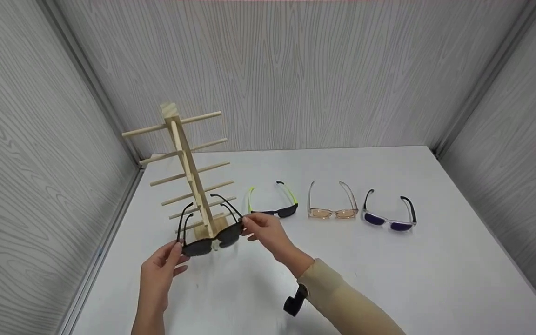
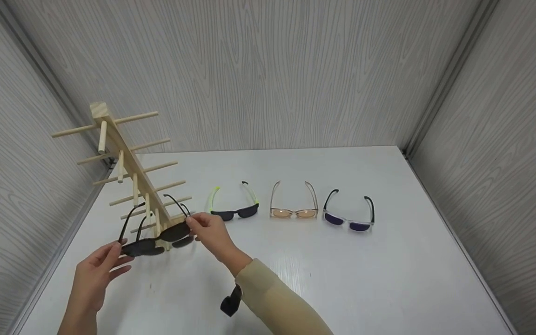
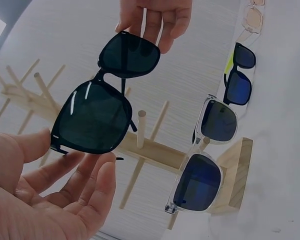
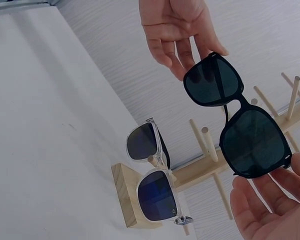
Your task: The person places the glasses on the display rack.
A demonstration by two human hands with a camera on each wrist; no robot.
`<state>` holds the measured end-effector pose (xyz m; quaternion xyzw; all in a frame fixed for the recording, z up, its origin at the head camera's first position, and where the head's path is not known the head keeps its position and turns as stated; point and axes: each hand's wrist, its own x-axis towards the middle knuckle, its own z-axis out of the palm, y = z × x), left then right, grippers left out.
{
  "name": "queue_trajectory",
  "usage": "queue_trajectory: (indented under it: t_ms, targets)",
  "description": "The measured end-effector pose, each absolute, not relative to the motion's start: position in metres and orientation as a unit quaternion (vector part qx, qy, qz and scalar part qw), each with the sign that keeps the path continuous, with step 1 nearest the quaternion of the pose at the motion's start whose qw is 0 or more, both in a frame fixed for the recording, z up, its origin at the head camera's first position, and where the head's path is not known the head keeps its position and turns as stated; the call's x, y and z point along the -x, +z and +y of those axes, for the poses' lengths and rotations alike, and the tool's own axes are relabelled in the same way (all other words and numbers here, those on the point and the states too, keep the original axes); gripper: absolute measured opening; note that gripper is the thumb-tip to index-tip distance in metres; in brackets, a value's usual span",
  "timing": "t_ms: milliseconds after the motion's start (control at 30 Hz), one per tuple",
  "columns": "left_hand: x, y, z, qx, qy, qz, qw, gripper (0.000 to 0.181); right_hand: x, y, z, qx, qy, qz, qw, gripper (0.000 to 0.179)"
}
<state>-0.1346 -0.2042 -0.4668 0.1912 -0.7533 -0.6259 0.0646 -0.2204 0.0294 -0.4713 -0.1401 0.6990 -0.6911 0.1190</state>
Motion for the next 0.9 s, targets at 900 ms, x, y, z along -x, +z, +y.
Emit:
queue_trajectory:
  t_ms: [900]
  targets:
    - [0.161,-0.489,-0.213,-0.187,-0.614,-0.76,0.105,0.052,0.238,-0.481,0.004,0.077,-0.694,0.707,0.116,0.028]
